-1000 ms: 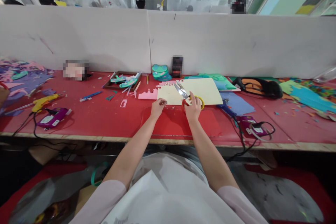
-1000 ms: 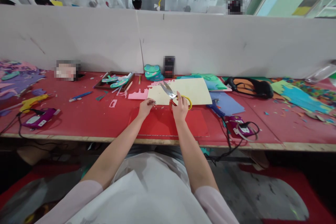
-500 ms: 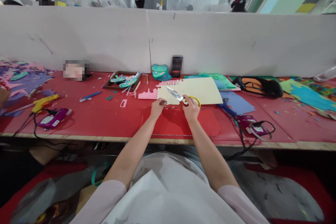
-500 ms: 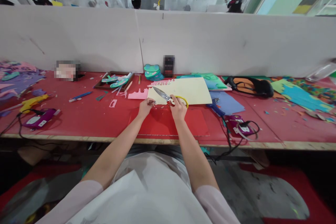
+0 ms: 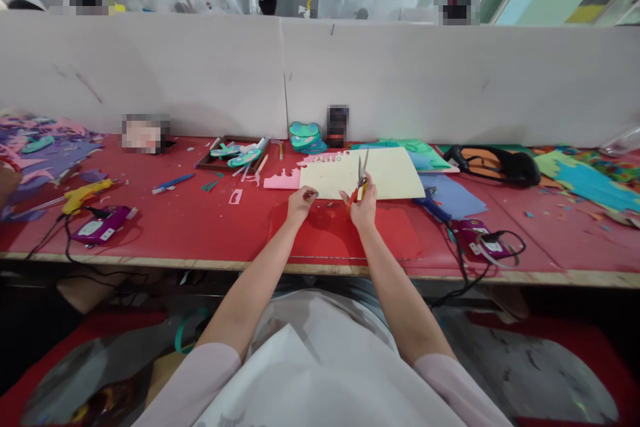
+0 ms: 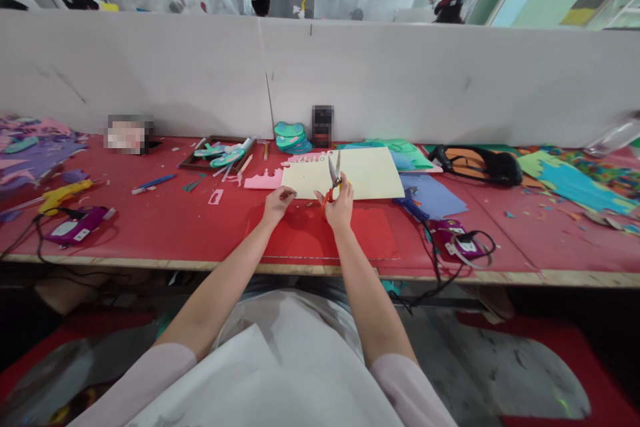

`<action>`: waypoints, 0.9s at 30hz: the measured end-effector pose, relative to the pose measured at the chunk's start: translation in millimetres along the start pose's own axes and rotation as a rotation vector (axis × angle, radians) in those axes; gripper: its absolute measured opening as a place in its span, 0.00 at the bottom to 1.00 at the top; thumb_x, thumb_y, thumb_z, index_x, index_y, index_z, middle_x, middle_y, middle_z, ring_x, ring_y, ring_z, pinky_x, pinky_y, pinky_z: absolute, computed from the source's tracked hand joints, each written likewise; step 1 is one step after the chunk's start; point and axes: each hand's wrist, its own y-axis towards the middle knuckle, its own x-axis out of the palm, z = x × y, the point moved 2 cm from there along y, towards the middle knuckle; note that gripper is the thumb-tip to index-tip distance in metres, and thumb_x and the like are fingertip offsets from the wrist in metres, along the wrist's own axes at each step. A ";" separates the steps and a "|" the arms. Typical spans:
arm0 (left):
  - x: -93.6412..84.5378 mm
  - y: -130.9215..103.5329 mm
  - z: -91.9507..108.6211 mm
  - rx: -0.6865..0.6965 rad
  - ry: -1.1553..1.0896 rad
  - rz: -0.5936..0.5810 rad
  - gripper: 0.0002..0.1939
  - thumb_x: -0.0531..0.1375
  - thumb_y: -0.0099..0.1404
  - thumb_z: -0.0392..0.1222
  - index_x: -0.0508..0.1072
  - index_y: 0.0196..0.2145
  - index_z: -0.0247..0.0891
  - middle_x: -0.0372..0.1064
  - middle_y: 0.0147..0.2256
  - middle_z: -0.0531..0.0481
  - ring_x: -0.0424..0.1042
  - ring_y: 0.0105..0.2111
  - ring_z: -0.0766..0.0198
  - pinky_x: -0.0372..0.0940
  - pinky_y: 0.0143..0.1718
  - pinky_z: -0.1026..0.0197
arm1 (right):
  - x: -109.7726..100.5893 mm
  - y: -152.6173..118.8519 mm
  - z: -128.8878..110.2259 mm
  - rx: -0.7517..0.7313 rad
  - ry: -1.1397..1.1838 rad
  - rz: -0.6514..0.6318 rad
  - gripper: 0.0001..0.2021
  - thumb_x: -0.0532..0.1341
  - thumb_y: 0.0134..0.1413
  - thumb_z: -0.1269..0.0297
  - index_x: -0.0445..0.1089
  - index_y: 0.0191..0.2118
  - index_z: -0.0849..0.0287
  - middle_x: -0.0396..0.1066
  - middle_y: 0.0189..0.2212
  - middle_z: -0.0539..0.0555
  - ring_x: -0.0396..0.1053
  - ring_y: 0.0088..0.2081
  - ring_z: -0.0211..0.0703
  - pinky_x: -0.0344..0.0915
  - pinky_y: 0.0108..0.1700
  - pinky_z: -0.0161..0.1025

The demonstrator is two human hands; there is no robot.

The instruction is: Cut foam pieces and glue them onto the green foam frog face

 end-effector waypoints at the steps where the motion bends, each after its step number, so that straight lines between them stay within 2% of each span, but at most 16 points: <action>1: -1.1 -0.5 1.5 0.001 -0.003 0.006 0.03 0.60 0.55 0.34 0.73 0.27 0.40 0.73 0.30 0.52 0.70 0.31 0.66 0.65 0.39 0.63 | 1.2 0.1 2.5 0.031 0.060 -0.006 0.39 0.61 0.50 0.46 0.50 0.63 0.59 0.60 0.54 0.66 0.60 0.56 0.55 0.57 0.57 0.54; 4: -3.2 -1.7 3.9 -0.005 -0.026 0.012 0.02 0.60 0.55 0.36 0.74 0.27 0.40 0.74 0.32 0.51 0.70 0.31 0.65 0.65 0.40 0.63 | 5.2 -0.3 8.7 0.153 0.294 -0.031 0.38 0.62 0.49 0.47 0.50 0.62 0.55 0.60 0.52 0.62 0.62 0.54 0.50 0.60 0.55 0.51; 7: -3.1 -1.2 1.9 -0.027 -0.073 0.007 0.01 0.61 0.54 0.37 0.74 0.27 0.39 0.74 0.30 0.52 0.70 0.32 0.65 0.65 0.40 0.62 | 6.2 -1.4 9.4 0.263 0.483 -0.033 0.34 0.62 0.49 0.49 0.53 0.60 0.52 0.64 0.44 0.56 0.67 0.45 0.43 0.65 0.50 0.45; 12: -1.6 2.6 -2.9 -0.109 -0.200 0.008 0.02 0.62 0.54 0.37 0.73 0.28 0.39 0.72 0.25 0.53 0.70 0.26 0.66 0.65 0.32 0.63 | -0.8 0.8 2.6 0.272 0.589 0.024 0.29 0.61 0.51 0.52 0.55 0.58 0.50 0.66 0.37 0.51 0.68 0.37 0.38 0.67 0.44 0.41; 15: -3.3 5.2 1.2 -0.165 -0.289 0.036 0.04 0.62 0.54 0.39 0.71 0.28 0.37 0.73 0.25 0.52 0.70 0.24 0.66 0.64 0.27 0.64 | -3.4 5.2 -1.9 0.281 0.633 0.066 0.24 0.63 0.49 0.54 0.61 0.52 0.52 0.66 0.33 0.49 0.67 0.33 0.37 0.67 0.41 0.39; 18: -5.1 6.8 13.0 -0.199 -0.370 0.080 0.05 0.62 0.55 0.40 0.70 0.29 0.36 0.74 0.27 0.49 0.72 0.25 0.66 0.64 0.26 0.64 | -1.0 8.3 -9.6 0.362 0.712 0.059 0.19 0.65 0.45 0.58 0.64 0.44 0.54 0.63 0.26 0.45 0.63 0.25 0.33 0.65 0.30 0.34; 20: -3.7 6.6 25.1 -0.210 -0.418 0.090 0.05 0.61 0.57 0.39 0.70 0.31 0.36 0.76 0.30 0.47 0.74 0.26 0.66 0.66 0.29 0.63 | 2.8 8.5 -17.6 0.439 0.772 0.016 0.17 0.65 0.45 0.59 0.64 0.42 0.54 0.58 0.21 0.41 0.57 0.18 0.30 0.60 0.23 0.32; 22: 0.5 4.9 39.9 -0.218 -0.477 0.079 0.06 0.61 0.57 0.39 0.69 0.32 0.36 0.76 0.32 0.46 0.75 0.28 0.66 0.67 0.33 0.62 | 6.5 8.1 -28.1 0.496 0.830 -0.038 0.17 0.66 0.45 0.58 0.64 0.41 0.54 0.54 0.17 0.39 0.54 0.16 0.30 0.57 0.20 0.31; 24: 6.6 1.8 55.2 -0.241 -0.647 0.053 0.08 0.64 0.55 0.39 0.69 0.32 0.35 0.77 0.33 0.45 0.75 0.30 0.65 0.68 0.36 0.60 | 8.8 7.9 -39.5 0.540 0.864 -0.074 0.19 0.67 0.43 0.58 0.65 0.42 0.55 0.56 0.17 0.39 0.56 0.16 0.30 0.58 0.20 0.31; 27: 13.7 -4.4 75.2 -0.246 -0.719 -0.006 0.09 0.65 0.54 0.38 0.70 0.32 0.35 0.76 0.32 0.47 0.76 0.32 0.65 0.68 0.38 0.60 | 7.9 8.4 -54.6 0.614 0.891 -0.067 0.21 0.68 0.40 0.58 0.66 0.42 0.55 0.64 0.23 0.43 0.62 0.20 0.31 0.62 0.22 0.31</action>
